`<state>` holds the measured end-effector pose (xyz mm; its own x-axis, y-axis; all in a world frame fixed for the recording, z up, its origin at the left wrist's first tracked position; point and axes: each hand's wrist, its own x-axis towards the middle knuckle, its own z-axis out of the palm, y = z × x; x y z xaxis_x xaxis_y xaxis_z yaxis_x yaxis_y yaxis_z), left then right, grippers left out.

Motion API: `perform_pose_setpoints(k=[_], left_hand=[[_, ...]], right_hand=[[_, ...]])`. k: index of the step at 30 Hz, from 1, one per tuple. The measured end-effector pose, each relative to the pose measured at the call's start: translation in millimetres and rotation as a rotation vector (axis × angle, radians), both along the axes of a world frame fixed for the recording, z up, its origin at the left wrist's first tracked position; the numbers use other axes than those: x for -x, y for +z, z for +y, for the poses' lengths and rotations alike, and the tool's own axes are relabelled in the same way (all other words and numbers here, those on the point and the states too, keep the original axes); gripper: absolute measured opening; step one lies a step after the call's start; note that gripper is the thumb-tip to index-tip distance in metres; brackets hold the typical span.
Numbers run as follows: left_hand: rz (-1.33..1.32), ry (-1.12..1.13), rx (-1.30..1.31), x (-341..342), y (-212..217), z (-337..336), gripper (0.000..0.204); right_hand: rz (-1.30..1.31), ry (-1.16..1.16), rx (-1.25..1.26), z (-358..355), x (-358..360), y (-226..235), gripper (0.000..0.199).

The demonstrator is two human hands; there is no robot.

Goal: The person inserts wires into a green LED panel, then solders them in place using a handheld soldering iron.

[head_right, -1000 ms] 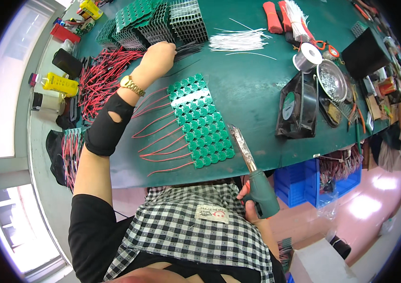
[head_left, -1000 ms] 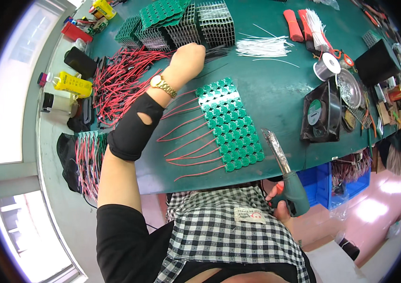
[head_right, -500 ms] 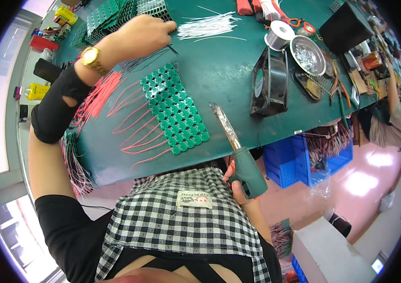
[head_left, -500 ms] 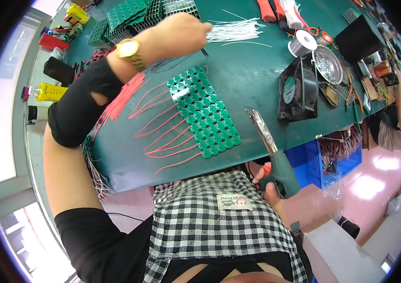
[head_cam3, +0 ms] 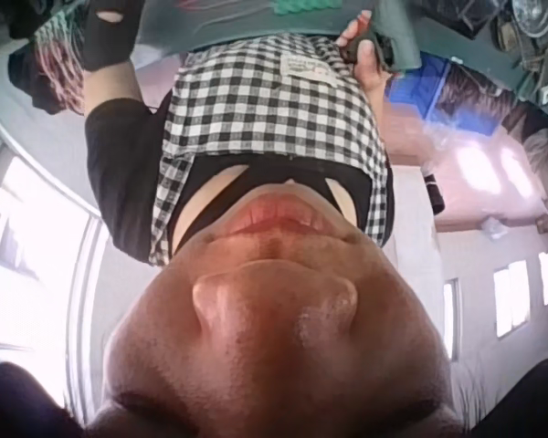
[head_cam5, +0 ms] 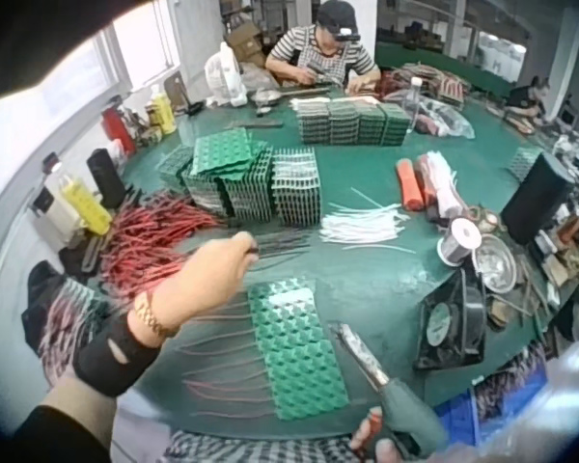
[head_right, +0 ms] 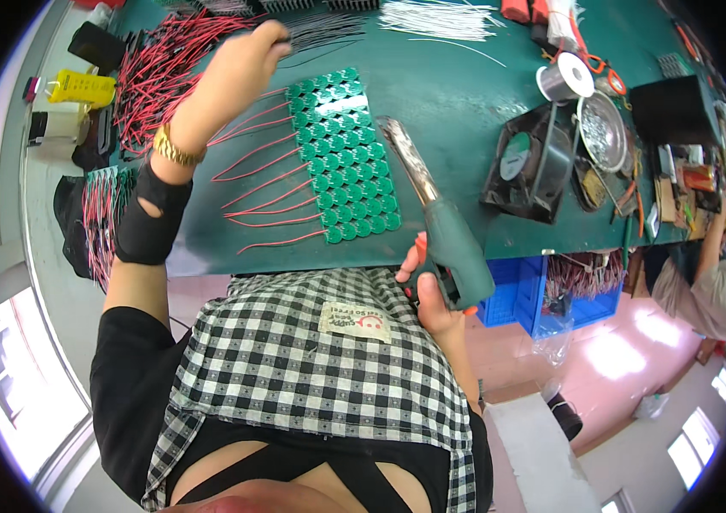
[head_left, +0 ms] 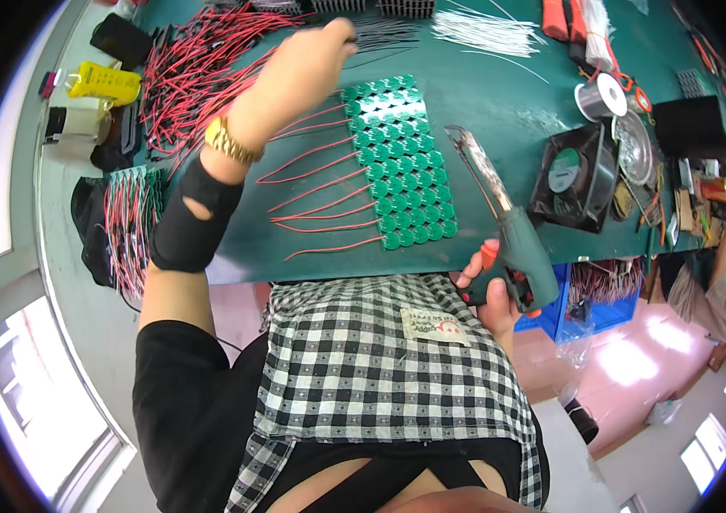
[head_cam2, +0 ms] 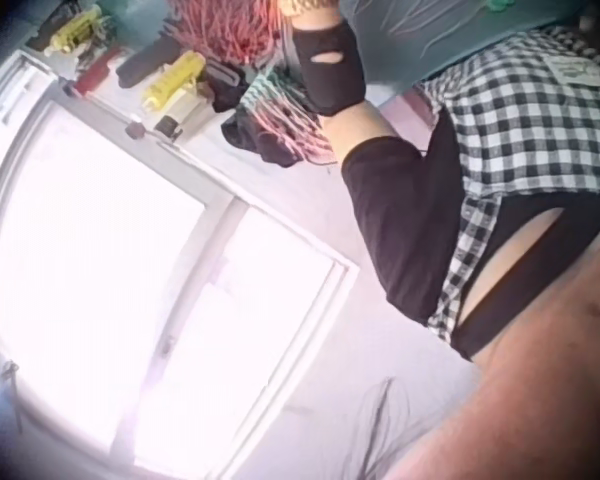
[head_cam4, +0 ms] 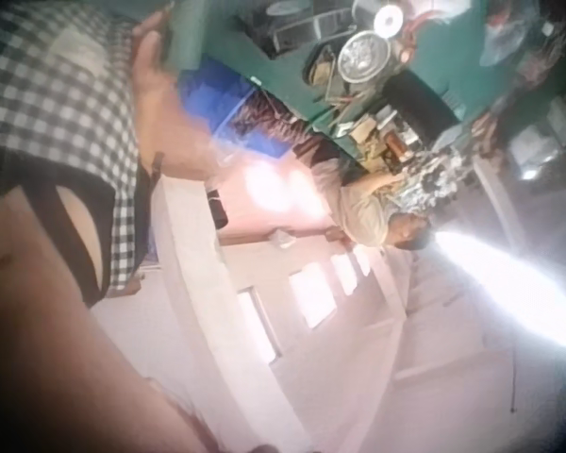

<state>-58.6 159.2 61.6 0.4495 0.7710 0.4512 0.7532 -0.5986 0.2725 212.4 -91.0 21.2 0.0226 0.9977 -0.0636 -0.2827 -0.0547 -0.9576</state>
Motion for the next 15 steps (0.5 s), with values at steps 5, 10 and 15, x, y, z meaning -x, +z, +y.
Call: perform_pose_setpoints(k=[5, 10, 15], left_hand=[[-0.279, 0.214, 0.338, 17, -29, -33, 0.011], [-0.421, 0.244, 0.429, 15, -40, -54, 0.012], [-0.414, 0.208, 0.400, 11, -32, -58, 0.012]], right_hand=[[-0.082, 0.198, -0.045, 54, 17, 30, 0.034], [-0.019, 0.253, 0.021, 72, 29, 33, 0.034], [-0.021, 0.222, 0.091, 82, 42, 36, 0.031]])
